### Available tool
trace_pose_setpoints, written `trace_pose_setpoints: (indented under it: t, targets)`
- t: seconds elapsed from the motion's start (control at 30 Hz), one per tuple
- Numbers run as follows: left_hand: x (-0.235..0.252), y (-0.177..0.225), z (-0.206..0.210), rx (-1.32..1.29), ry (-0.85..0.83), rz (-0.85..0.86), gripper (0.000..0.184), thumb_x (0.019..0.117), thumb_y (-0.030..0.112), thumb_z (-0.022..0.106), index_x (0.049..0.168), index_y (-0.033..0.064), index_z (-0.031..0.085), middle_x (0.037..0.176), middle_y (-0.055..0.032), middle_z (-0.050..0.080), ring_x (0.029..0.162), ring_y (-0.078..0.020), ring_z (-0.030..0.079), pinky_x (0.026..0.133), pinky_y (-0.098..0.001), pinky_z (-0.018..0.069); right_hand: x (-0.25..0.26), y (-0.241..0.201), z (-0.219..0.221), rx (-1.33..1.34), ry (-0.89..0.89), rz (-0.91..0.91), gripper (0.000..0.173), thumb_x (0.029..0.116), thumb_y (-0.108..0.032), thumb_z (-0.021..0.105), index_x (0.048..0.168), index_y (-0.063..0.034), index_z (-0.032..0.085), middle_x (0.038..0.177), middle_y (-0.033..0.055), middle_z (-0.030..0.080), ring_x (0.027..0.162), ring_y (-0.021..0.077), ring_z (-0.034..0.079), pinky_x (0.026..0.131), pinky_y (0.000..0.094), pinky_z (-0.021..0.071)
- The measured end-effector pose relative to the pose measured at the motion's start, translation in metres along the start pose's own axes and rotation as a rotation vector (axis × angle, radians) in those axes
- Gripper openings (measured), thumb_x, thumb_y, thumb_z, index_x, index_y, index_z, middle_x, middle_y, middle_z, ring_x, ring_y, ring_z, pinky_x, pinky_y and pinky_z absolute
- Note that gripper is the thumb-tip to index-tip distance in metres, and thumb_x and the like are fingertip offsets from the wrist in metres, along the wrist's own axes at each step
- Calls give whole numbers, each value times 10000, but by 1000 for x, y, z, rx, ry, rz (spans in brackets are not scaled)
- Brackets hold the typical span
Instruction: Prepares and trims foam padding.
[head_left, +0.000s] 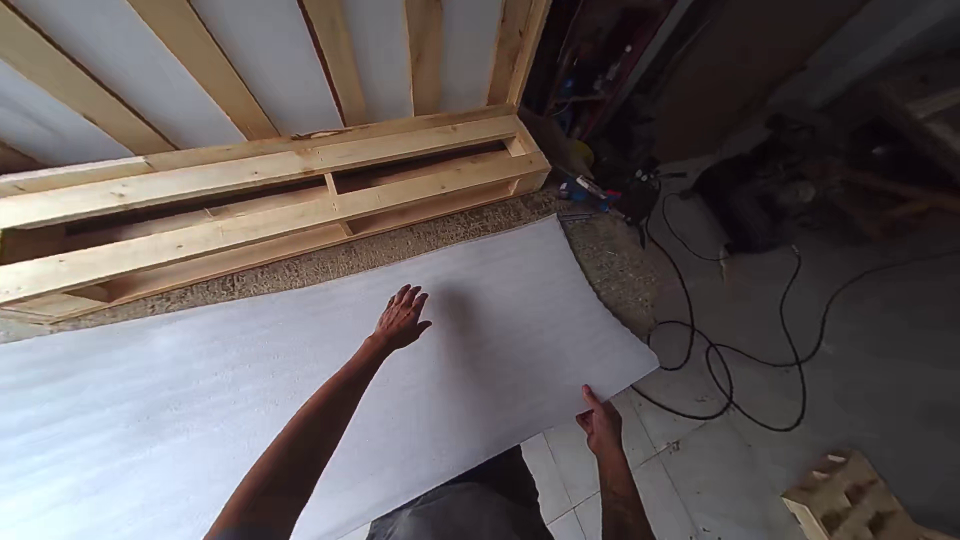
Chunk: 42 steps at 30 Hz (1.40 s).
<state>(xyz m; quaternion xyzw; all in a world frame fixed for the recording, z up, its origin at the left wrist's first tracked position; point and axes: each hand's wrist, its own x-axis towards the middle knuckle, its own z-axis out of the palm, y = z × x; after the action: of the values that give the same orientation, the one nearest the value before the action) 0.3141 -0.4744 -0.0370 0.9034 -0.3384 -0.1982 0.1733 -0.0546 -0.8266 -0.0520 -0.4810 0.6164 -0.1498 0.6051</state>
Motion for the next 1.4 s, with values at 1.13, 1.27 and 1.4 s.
trace_pose_setpoints:
  t: [1.13,1.27,1.4]
  targets:
    - [281,71,-11,215,-285,-368,918,672,496,931,1416,98,570,1393,-230,587,1363,-477,459,1085,-740,321,255,-175,-84,-558,-420,-265,198,819,-22,737,1016,-15,715,931,105,753,774,223,730,697,424,631]
    - [281,86,-8,226,-256,-376,876,706,367,939,1420,55,539,1405,-234,569,1353,-496,458,1050,-759,339,329,-298,8,-734,-288,-716,241,945,-129,683,1154,-9,695,1025,129,740,904,220,729,839,448,608]
    - [274,109,-3,219,-221,-396,677,860,216,831,1420,3,515,1385,-278,563,1325,-517,474,1043,-734,367,404,-404,163,-904,-368,-1092,368,1022,-228,598,1338,-43,641,1266,164,687,1210,327,638,1041,515,502]
